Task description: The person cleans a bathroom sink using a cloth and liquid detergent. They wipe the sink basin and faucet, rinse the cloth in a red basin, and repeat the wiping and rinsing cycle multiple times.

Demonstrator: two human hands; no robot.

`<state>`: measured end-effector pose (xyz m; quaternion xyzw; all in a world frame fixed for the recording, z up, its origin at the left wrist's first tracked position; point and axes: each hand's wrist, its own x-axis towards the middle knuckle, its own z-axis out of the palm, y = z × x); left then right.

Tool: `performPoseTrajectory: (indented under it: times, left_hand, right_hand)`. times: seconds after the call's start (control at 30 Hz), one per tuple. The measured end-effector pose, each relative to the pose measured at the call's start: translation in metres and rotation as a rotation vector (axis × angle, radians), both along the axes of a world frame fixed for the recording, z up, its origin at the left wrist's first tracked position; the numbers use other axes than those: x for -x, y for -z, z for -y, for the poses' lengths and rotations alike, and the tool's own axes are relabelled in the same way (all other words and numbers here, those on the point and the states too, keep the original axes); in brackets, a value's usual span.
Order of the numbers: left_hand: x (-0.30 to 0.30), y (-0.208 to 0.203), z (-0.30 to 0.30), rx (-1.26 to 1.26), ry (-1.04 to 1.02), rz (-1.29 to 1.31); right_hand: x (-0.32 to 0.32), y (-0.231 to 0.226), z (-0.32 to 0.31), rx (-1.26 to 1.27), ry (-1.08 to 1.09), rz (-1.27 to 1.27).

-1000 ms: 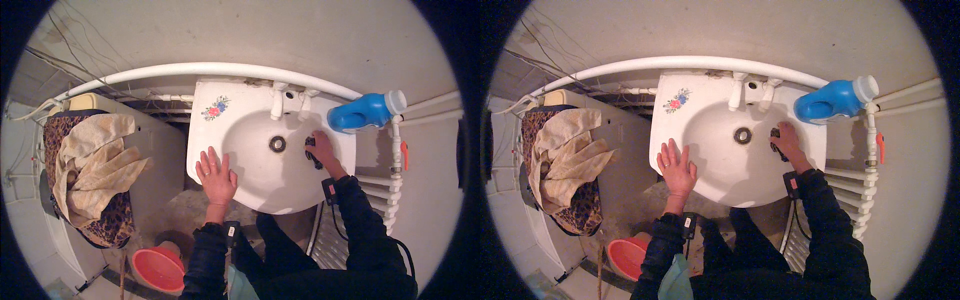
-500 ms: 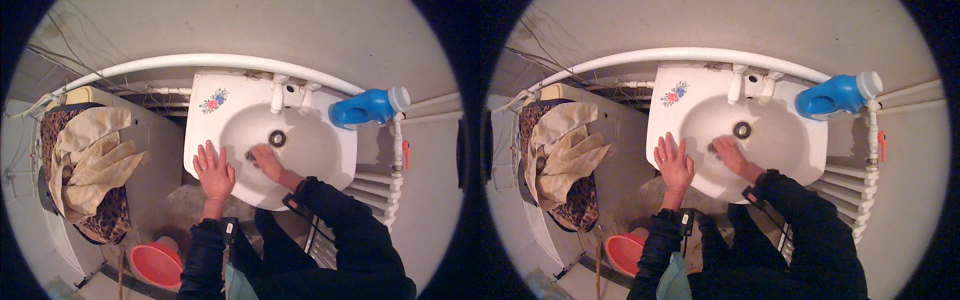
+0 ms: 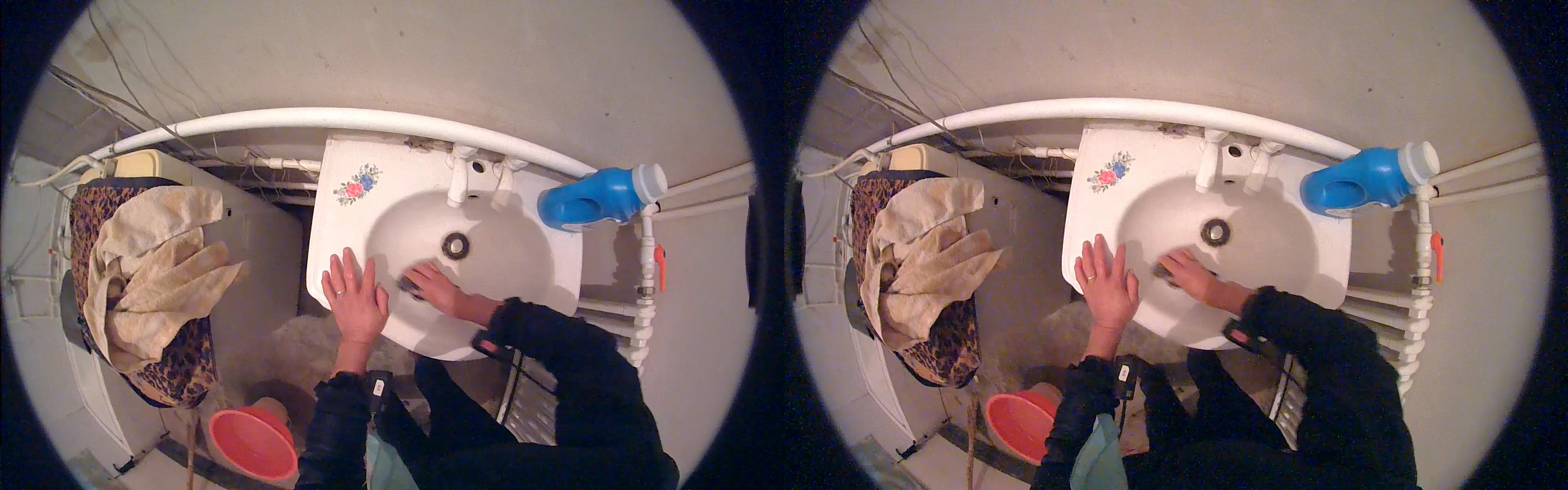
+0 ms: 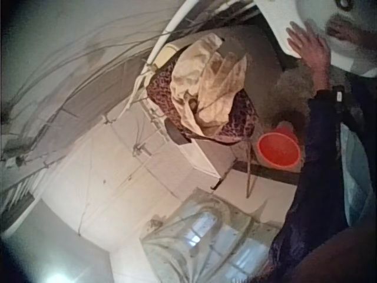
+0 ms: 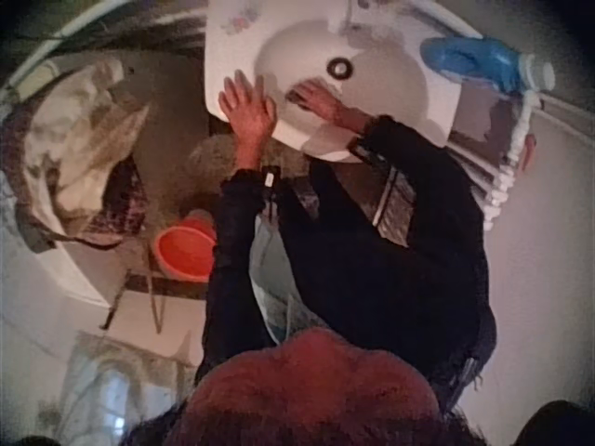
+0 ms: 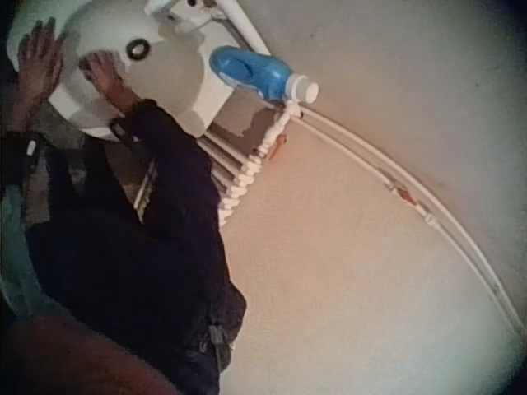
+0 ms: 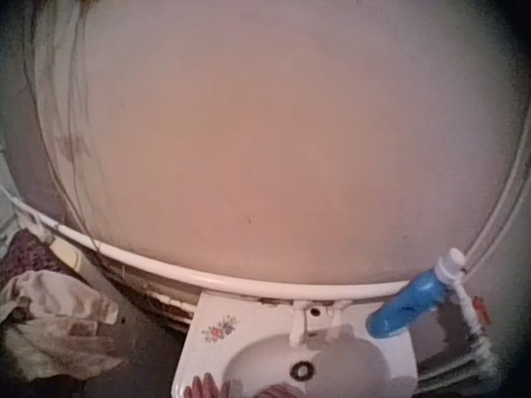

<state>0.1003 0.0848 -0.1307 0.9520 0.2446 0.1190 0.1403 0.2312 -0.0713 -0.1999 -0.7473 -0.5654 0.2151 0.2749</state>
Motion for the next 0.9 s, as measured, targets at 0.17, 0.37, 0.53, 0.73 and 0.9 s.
performPoseTrajectory:
  times: [0.17, 0.37, 0.53, 0.73, 0.9]
  left_hand:
    - [0.002, 0.003, -0.001, -0.024, 0.006, -0.005]
    - [0.000, 0.002, 0.001, -0.034, 0.014, 0.010]
    - [0.001, 0.001, 0.000, -0.024, 0.011, -0.003]
    - [0.002, 0.004, 0.000, -0.036, 0.012, 0.001]
    - [0.002, 0.004, 0.000, -0.052, 0.014, 0.005]
  right_hand:
    - [0.002, 0.027, -0.073, -0.160, 0.508, -0.001]
    - [0.005, -0.016, -0.004, 0.083, 0.109, -0.069]
    - [0.009, -0.023, 0.043, -0.056, -0.090, -0.089]
    - [-0.056, 0.003, -0.028, -0.132, -0.352, 0.477]
    - [-0.116, -0.006, -0.027, -0.182, -0.294, 0.809]
